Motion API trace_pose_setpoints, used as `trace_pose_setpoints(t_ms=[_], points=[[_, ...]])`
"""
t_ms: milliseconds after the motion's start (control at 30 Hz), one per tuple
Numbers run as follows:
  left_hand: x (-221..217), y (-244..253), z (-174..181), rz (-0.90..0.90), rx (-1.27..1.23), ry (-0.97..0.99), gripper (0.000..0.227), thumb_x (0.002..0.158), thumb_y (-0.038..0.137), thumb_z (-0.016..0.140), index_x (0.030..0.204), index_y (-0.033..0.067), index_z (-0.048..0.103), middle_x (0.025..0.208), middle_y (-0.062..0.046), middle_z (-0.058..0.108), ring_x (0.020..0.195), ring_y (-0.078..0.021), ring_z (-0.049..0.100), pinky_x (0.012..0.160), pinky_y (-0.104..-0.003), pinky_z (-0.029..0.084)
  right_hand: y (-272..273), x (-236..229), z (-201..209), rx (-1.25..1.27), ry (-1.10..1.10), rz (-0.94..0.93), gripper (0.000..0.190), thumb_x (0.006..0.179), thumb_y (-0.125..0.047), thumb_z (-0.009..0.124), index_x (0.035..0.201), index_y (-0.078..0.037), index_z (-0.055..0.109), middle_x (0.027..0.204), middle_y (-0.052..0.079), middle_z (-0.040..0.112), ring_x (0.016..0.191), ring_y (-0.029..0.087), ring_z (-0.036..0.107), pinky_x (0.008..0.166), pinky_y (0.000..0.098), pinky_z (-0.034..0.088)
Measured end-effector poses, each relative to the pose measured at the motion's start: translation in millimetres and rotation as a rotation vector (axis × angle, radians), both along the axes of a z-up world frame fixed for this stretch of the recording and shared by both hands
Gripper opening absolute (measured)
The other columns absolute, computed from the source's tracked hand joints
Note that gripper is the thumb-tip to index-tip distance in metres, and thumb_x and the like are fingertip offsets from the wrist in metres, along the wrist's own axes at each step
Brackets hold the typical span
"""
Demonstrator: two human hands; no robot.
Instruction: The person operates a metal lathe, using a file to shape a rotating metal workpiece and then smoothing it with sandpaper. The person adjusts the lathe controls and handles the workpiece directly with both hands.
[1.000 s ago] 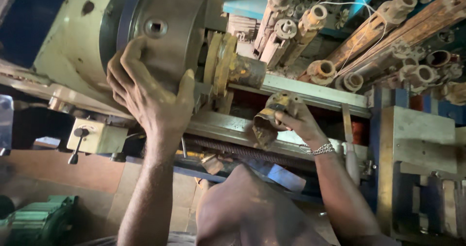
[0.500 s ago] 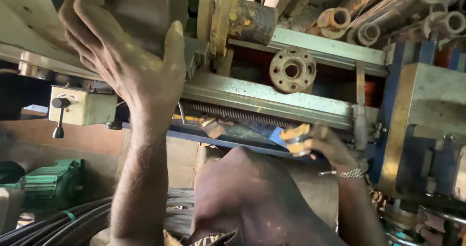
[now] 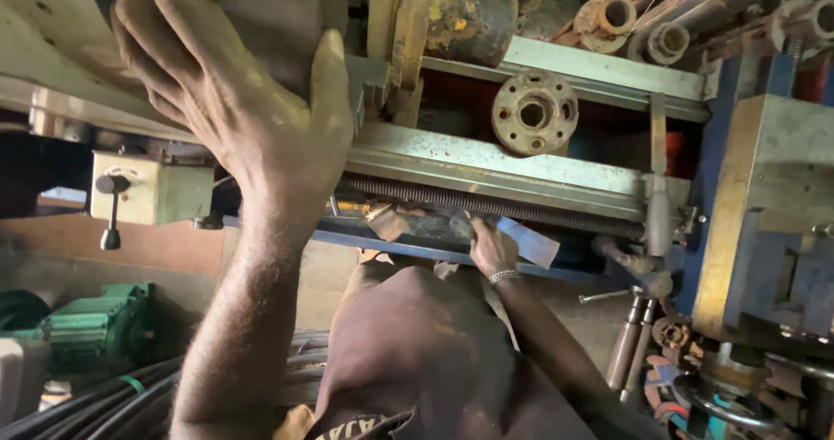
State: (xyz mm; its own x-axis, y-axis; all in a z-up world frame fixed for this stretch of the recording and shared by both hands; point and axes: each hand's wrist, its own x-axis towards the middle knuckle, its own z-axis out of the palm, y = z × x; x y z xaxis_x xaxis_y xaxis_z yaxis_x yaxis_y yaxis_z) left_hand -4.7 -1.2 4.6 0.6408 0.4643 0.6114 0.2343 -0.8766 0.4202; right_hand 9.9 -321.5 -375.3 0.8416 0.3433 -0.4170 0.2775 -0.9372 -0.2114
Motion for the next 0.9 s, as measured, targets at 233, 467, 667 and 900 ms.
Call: trace_pose_setpoints(t_ms=[233,467,667,900], points=[[10,5,7,-0.040,-0.032,-0.084,0.084,0.085,0.018,0.080,0.150,0.0078,0.027,0.145,-0.018,0.034,0.143,-0.0416,0.028,0.118,-0.065,0.020,16,-28,-34,0.280,-0.005,-0.004,0.049,0.080,-0.027,0.067,0.125,-0.009,0.062,0.103,0.021,0.073,0.082,0.044,0.070,0.071,0.0538,0.055],[-3,18,24,-0.204,-0.248,-0.142,0.071,0.087,0.012,0.084,0.145,0.0094,0.041,0.136,-0.013,0.045,0.132,-0.0323,0.041,0.112,-0.056,0.037,29,-37,-15,0.196,0.237,0.021,0.042,0.080,-0.049,0.069,0.090,-0.008,0.072,0.091,0.020,0.074,0.088,0.040,0.070,0.079,0.0521,0.054],[-78,100,13,-0.405,-0.777,-0.393,0.049,0.099,0.009,0.074,0.139,0.0069,0.045,0.119,-0.010,0.061,0.101,-0.0175,0.063,0.087,-0.028,0.059,14,-31,6,0.233,-0.034,-0.077,0.043,0.078,-0.042,0.068,0.105,-0.008,0.066,0.101,0.022,0.072,0.095,0.042,0.068,0.080,0.0535,0.053],[-159,168,-65,0.122,-0.123,0.215,0.053,0.096,0.016,0.083,0.136,-0.0019,0.053,0.127,-0.020,0.058,0.119,-0.0349,0.055,0.103,-0.048,0.052,-10,-27,-3,-0.215,0.138,-0.193,0.039,0.088,-0.032,0.059,0.123,-0.013,0.062,0.115,0.020,0.069,0.108,0.041,0.066,0.094,0.0538,0.051]])
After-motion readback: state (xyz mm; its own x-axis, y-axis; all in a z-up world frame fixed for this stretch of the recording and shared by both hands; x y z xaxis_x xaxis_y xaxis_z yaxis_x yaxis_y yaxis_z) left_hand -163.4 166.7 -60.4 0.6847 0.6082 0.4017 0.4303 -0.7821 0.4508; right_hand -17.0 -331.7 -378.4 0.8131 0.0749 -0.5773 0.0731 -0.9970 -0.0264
